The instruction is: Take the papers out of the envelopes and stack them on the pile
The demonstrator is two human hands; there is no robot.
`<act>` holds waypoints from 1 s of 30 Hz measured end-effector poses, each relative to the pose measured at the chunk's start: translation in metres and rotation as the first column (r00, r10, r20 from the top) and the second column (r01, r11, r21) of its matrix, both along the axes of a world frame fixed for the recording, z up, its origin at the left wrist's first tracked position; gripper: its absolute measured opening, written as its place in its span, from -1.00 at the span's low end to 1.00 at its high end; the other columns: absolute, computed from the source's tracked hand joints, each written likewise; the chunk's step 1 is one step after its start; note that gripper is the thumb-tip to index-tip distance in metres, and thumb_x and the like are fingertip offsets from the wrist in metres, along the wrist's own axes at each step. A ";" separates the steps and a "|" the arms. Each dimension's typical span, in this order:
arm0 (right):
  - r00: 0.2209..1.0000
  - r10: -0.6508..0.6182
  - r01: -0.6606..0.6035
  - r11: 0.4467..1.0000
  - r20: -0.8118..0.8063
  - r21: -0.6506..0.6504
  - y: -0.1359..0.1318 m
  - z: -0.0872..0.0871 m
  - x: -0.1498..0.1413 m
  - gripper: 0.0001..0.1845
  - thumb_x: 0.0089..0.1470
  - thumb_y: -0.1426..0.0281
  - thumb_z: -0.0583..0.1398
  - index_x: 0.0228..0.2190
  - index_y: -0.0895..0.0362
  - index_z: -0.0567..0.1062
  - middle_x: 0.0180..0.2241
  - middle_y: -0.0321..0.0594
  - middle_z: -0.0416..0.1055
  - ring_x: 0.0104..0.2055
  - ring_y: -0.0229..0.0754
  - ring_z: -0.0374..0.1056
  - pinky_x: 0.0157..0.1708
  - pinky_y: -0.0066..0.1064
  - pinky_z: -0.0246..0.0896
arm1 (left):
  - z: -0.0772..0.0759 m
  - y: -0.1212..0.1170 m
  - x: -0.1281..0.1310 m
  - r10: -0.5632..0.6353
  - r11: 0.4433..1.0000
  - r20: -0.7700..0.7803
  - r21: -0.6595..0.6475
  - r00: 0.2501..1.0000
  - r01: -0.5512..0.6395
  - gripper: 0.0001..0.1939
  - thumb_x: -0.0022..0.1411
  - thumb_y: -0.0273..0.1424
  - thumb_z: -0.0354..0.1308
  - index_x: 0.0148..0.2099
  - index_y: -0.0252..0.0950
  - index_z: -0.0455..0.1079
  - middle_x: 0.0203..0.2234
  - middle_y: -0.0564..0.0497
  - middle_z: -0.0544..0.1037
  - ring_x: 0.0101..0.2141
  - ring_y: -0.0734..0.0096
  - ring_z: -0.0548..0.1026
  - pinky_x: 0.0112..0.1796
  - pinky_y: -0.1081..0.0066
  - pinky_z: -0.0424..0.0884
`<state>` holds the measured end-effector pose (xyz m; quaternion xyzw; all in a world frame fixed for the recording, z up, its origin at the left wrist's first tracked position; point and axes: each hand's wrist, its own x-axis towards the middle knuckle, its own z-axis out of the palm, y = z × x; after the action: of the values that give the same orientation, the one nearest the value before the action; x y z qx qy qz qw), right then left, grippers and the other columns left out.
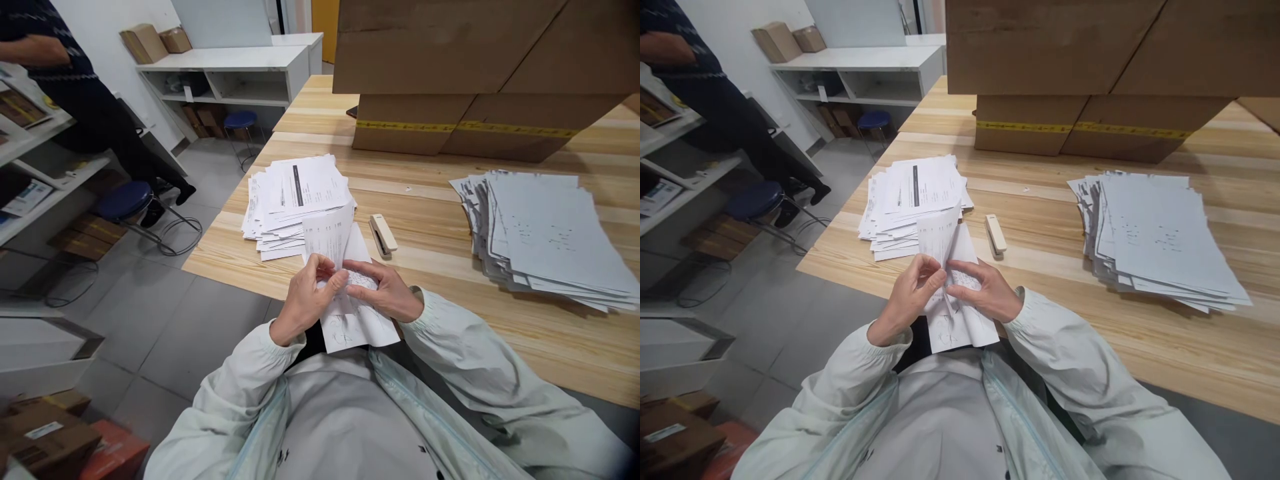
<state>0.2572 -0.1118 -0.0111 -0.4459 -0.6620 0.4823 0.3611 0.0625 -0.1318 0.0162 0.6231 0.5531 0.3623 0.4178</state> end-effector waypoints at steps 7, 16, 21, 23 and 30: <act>0.999 0.003 -0.002 1.000 0.034 -0.025 0.000 0.000 0.001 -0.40 -0.03 0.05 0.38 0.01 0.06 0.60 0.03 -0.08 0.54 0.11 0.14 0.44 0.27 0.11 0.13 | -0.003 0.001 -0.003 -0.023 1.000 0.078 -0.016 0.997 0.024 -0.66 0.28 -0.04 0.16 -0.17 -0.20 0.29 -0.25 0.01 0.55 -0.21 0.35 0.54 -0.14 0.34 0.46; 1.000 0.012 -0.010 0.998 0.026 -0.067 0.000 0.004 0.001 -0.40 0.00 0.02 0.34 0.02 0.07 0.59 0.05 -0.09 0.53 0.14 0.13 0.42 0.29 0.10 0.10 | -0.004 0.002 -0.005 -0.034 0.999 0.131 -0.025 0.991 0.037 -0.65 0.32 -0.04 0.10 -0.13 -0.23 0.32 -0.21 -0.03 0.53 -0.19 0.35 0.53 -0.13 0.34 0.44; 0.999 0.001 0.001 0.998 0.036 -0.056 0.000 0.003 0.002 -0.36 -0.02 -0.02 0.34 0.00 0.09 0.60 0.04 -0.07 0.53 0.14 0.16 0.42 0.28 0.12 0.12 | -0.004 0.002 -0.006 -0.033 0.997 0.159 -0.057 0.987 0.042 -0.62 0.30 -0.03 0.13 -0.11 -0.25 0.32 -0.19 -0.04 0.52 -0.18 0.34 0.52 -0.13 0.34 0.42; 1.000 -0.002 0.004 0.999 0.029 -0.048 0.000 0.002 0.002 -0.36 -0.03 -0.02 0.34 0.00 0.10 0.60 0.04 -0.06 0.53 0.13 0.15 0.43 0.25 0.07 0.19 | -0.004 0.001 -0.005 -0.026 0.997 0.161 -0.063 0.987 0.037 -0.61 0.29 -0.02 0.15 -0.10 -0.26 0.32 -0.18 -0.05 0.52 -0.18 0.34 0.51 -0.12 0.34 0.41; 1.000 0.005 -0.005 1.000 0.016 -0.012 0.001 0.000 0.002 -0.37 0.02 -0.03 0.31 0.00 0.11 0.60 0.04 -0.06 0.54 0.12 0.10 0.45 0.20 -0.03 0.29 | -0.005 0.002 -0.005 -0.030 0.997 0.183 -0.070 0.983 0.044 -0.58 0.26 -0.02 0.18 -0.08 -0.26 0.32 -0.23 -0.02 0.55 -0.19 0.36 0.52 -0.12 0.36 0.40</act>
<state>0.2591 -0.1111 -0.0111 -0.4502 -0.6630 0.4836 0.3520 0.0571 -0.1295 0.0114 0.5817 0.5138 0.3892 0.4961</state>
